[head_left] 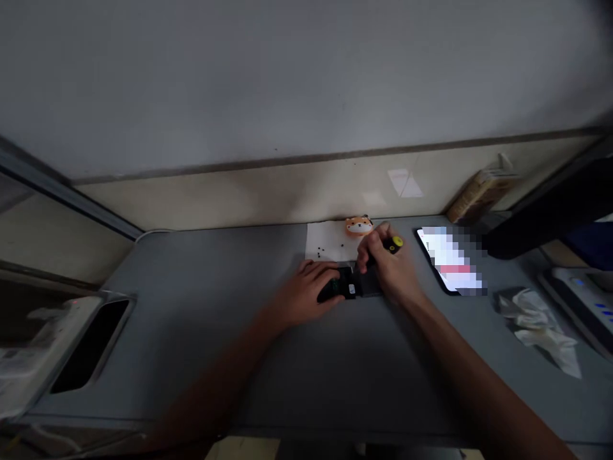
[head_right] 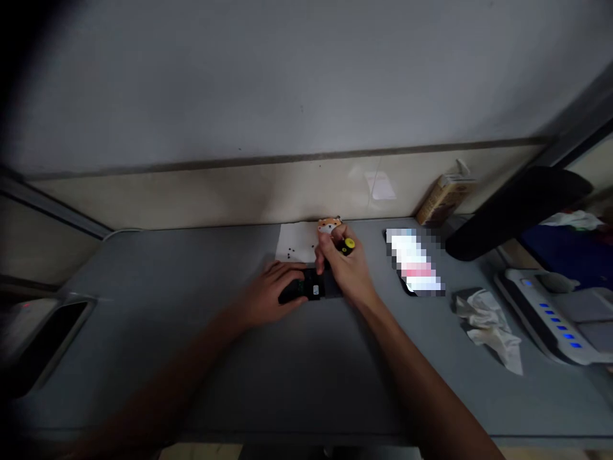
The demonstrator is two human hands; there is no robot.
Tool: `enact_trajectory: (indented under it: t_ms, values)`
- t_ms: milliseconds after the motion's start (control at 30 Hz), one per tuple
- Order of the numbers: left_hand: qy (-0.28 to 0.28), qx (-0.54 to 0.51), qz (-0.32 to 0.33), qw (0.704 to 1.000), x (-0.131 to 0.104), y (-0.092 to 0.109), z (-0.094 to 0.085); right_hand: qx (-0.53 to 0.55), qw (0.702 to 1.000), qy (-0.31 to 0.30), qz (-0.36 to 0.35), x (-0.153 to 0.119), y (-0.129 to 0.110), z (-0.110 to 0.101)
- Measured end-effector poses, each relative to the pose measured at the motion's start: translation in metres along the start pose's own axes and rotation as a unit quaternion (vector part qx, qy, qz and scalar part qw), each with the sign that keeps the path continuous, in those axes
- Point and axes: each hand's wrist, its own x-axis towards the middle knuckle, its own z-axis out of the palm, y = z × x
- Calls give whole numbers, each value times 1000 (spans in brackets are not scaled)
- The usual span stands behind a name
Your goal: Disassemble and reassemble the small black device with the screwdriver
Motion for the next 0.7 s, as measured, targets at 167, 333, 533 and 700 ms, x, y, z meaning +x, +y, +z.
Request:
enact_trajectory:
  t_ms: [167,333,533,700]
  values:
    - [11,17,33,999,-1,-3,1,43,999,-17,6,2,-4,3]
    - [18,22,52,998,-3,-4,1,71,997,4,21,0,-10,2]
    - [13,28,44,999,-3,-4,2,-8,999,-19,-24,0,-7,-1]
    - [23,31,53,998,-3,-6,4,8,1000,-21,-6,0,-14,2]
